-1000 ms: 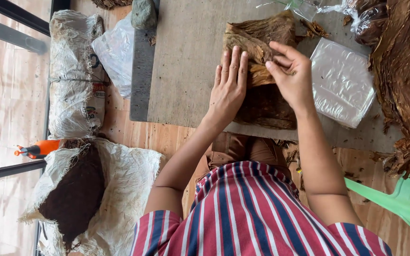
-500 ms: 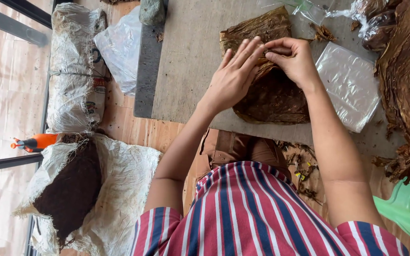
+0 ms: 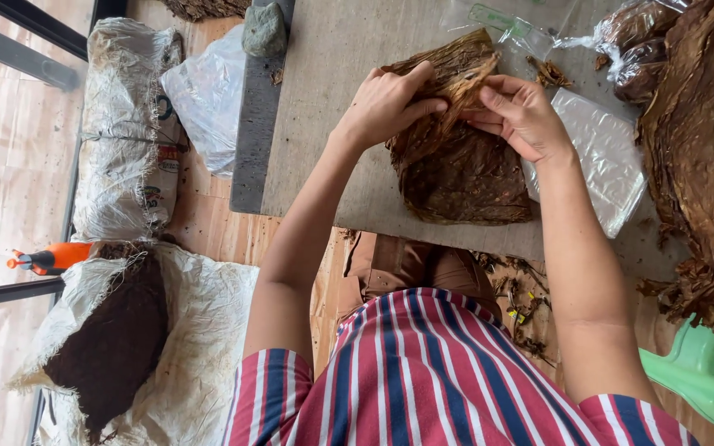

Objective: Unfolding, smoothing, and folding dried tobacco leaves before placing them into individual plastic bags.

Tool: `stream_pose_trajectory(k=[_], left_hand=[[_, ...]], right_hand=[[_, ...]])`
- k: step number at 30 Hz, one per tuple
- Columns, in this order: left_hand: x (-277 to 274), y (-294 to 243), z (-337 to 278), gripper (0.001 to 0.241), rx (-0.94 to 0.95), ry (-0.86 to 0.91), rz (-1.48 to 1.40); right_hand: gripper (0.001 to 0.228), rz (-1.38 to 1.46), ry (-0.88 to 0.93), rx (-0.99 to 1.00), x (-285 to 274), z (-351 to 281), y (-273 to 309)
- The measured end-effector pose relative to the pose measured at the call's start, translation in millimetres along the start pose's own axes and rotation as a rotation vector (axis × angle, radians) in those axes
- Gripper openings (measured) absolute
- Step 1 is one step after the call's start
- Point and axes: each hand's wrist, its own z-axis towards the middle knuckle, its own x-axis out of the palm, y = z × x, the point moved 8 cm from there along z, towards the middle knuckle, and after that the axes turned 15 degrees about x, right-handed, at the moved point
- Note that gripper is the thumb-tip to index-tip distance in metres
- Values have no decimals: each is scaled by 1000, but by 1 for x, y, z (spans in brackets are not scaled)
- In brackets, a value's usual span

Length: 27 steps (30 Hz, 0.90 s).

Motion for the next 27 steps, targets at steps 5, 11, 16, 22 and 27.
stream_pose_trajectory(k=[5,11,16,22,27], left_hand=[[18,-1,-13,54,4,37,143],[18,5,-7,90,-97,122,72],[15,22,-4,43,-117,37,-156],[6,14,10,56,-14,37,-591],[-24,30,-1,10,-74,-31,-450]], right_hand=[[50,-32,-27,11,6,1,-3],[11,-226,-315,-192,9,5,0],[62,-284,-258,-109,47,-5,16],[20,-511,-332,-230,54,-19,11],[32,-485,-225,-327,71,-23,5]])
